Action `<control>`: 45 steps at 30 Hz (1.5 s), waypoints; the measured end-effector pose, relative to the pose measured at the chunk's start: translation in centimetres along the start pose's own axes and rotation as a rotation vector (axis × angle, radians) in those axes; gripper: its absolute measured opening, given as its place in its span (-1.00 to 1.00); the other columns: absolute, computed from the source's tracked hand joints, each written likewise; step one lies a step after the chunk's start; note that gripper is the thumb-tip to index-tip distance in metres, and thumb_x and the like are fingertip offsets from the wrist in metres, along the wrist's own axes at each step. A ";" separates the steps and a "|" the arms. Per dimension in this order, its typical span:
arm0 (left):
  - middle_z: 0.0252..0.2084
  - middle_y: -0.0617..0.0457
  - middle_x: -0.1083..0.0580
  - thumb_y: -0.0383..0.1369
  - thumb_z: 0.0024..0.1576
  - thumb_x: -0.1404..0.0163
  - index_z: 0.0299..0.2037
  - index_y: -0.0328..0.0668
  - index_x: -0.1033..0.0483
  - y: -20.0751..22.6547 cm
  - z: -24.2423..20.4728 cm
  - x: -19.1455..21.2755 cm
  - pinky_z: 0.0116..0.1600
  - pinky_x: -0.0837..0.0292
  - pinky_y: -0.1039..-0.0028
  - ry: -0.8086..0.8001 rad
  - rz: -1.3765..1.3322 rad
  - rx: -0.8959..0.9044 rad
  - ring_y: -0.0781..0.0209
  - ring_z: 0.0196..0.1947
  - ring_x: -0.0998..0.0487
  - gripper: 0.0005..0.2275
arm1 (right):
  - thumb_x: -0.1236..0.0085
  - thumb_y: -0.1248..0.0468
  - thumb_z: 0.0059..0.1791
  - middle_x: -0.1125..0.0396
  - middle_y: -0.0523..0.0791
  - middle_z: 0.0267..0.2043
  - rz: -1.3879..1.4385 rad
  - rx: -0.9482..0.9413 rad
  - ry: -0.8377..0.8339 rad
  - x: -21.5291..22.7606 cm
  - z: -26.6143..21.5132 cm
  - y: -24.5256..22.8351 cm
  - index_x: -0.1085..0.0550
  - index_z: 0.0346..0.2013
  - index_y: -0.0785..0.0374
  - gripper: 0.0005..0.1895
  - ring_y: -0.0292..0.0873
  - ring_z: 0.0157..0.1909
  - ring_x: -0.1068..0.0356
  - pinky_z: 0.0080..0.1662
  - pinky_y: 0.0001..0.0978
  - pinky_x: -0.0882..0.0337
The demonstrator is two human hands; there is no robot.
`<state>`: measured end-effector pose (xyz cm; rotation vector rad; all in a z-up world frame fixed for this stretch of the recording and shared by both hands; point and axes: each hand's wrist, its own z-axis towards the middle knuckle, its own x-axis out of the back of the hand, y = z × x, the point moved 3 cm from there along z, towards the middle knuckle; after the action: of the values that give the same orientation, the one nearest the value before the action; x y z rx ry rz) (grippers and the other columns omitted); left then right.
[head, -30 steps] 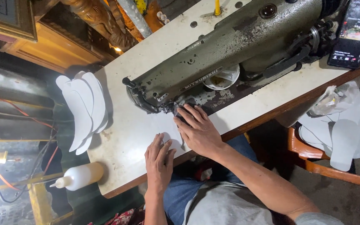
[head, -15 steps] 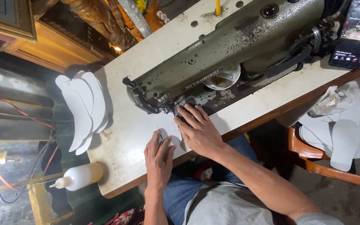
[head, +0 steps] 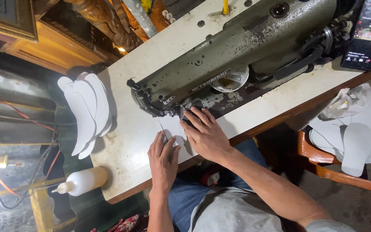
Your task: Positioning shoe components at a stitching station and applying adhesive from a squeeze bottle to the edges of the parts.
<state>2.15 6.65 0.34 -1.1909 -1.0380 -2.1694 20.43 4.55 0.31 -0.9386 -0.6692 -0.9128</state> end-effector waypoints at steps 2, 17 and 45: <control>0.32 -0.19 -0.36 -0.33 0.21 -0.09 0.13 -0.12 -0.51 -0.1 0.1 0.0 0.26 -0.29 0.03 -0.005 0.000 -0.001 -0.19 0.38 -0.31 -0.72 | 0.03 0.19 0.13 -0.13 0.02 0.45 0.003 -0.005 -0.017 -0.1 0.0 0.1 -0.42 0.25 0.23 -0.60 0.11 0.51 0.00 0.45 0.15 -0.04; 0.21 -0.22 -0.44 -0.35 0.15 -0.18 0.09 -0.24 -0.50 -0.7 2.0 0.6 0.21 -0.38 -0.01 0.046 -0.020 -0.126 -0.24 0.29 -0.40 -0.68 | -0.05 0.21 0.10 -0.14 0.05 0.44 -0.012 -0.006 -0.034 -0.4 -0.1 0.0 -0.40 0.27 0.27 -0.55 0.12 0.50 -0.01 0.44 0.15 -0.02; 0.27 -0.10 -0.44 -0.16 0.16 -0.15 0.11 -0.03 -0.59 -1.5 3.8 -0.2 0.39 -0.14 -0.04 -0.033 0.041 0.114 -0.07 0.42 -0.28 -0.66 | -0.11 0.27 0.00 -0.28 -0.02 0.38 0.149 0.057 0.309 2.4 -16.4 2.8 -0.49 0.22 0.04 -0.54 0.12 0.36 -0.27 0.25 0.02 -0.34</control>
<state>3.17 10.56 0.90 -1.1891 -1.1254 -2.0368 25.64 -10.08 -6.14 -0.7645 -0.3545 -0.8773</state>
